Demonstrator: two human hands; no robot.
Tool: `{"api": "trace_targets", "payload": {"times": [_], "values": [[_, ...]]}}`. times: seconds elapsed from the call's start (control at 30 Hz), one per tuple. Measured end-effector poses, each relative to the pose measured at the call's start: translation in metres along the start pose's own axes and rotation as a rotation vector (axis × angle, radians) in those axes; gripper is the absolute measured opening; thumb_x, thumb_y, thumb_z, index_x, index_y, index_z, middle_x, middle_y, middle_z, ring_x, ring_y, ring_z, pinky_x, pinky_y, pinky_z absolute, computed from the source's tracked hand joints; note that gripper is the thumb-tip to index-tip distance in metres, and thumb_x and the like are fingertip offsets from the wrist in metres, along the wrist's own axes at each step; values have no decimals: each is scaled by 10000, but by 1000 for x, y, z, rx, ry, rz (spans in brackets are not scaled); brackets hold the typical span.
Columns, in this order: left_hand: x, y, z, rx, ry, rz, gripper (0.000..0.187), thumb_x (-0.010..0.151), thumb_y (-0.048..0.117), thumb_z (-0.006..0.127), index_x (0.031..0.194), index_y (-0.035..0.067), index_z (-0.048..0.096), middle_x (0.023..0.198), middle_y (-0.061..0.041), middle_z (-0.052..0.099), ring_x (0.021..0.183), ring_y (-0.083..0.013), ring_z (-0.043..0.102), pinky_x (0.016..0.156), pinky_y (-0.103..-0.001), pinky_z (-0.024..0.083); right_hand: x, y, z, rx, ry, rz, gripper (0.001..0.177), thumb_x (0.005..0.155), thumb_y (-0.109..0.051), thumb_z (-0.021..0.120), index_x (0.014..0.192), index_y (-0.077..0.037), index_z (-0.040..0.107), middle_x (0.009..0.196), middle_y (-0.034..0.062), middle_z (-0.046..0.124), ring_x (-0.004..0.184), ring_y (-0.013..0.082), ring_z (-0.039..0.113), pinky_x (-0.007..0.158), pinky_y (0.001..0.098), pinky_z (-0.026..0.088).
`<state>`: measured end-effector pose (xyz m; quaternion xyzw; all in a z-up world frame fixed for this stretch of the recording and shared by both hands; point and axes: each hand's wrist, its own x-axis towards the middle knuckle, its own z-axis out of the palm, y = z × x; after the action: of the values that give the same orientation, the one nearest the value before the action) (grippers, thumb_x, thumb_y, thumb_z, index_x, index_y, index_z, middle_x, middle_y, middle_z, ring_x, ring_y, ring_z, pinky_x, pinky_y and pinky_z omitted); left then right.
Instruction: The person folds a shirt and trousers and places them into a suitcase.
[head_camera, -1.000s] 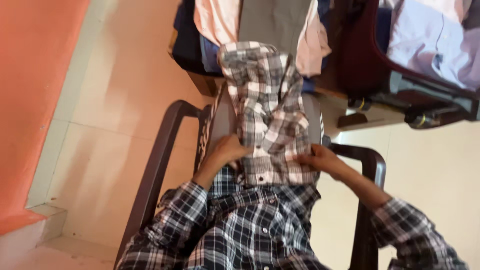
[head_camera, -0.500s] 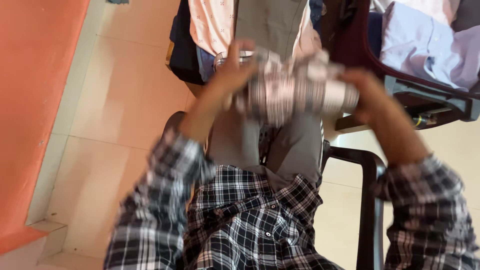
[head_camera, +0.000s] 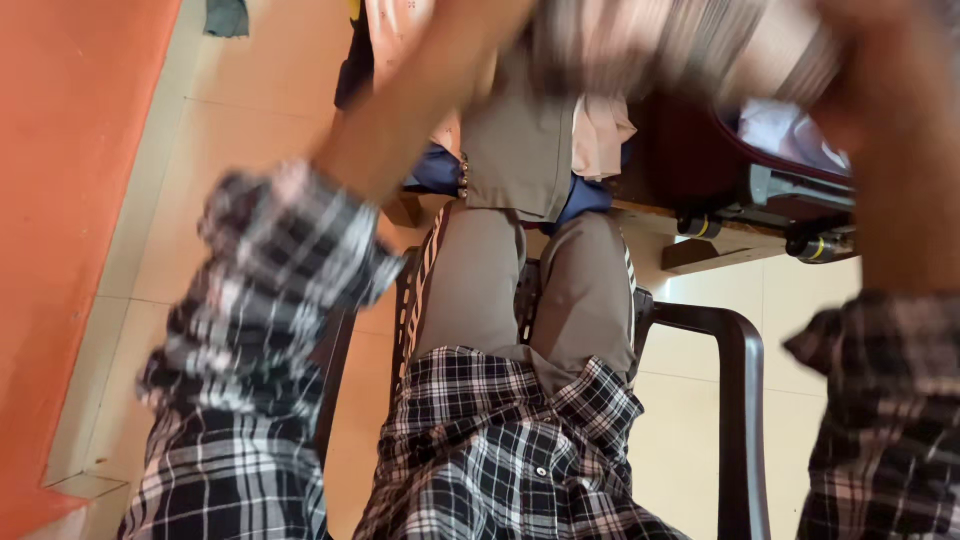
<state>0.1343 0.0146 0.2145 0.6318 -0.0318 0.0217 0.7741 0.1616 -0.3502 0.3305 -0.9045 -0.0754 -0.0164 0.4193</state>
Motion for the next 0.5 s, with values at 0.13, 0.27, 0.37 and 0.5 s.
{"api": "trace_targets", "payload": {"times": [0.13, 0.27, 0.37, 0.5], "values": [[-111, -58, -12, 134, 16, 127, 1026, 805, 184, 833, 1574, 5, 178, 1530, -198, 463, 1421, -298, 475, 1163, -387, 412, -122, 106, 92, -375, -371, 26, 312, 1070, -306, 580, 1139, -20, 687, 970, 117, 601, 936, 298, 614, 849, 417, 483], [-217, -92, -22, 622, -71, -740, 874, 800, 148, 756, 1487, -13, 241, 1281, -219, 587, 1076, -345, 701, 896, -449, 601, -242, 139, 202, 194, -571, 720, 467, 896, -194, 731, 1278, -13, 534, 1141, 146, 703, 1040, 239, 696, 914, 368, 573], [-230, -102, -28, 749, -183, -600, 871, 784, 127, 791, 1424, -76, 235, 1279, -302, 538, 1074, -382, 664, 903, -452, 577, -261, 137, 209, 292, -579, 621, 508, 845, -228, 745, 1266, -22, 549, 1142, 124, 741, 1030, 213, 733, 876, 327, 607], [-222, -92, -36, 710, -294, -1048, 898, 893, 203, 713, 1547, -9, 136, 1210, -338, 669, 1041, -454, 721, 890, -483, 620, -251, 112, 187, 160, -684, 600, 475, 862, -309, 779, 1195, -4, 635, 990, 167, 779, 827, 281, 734, 673, 383, 587]]}}
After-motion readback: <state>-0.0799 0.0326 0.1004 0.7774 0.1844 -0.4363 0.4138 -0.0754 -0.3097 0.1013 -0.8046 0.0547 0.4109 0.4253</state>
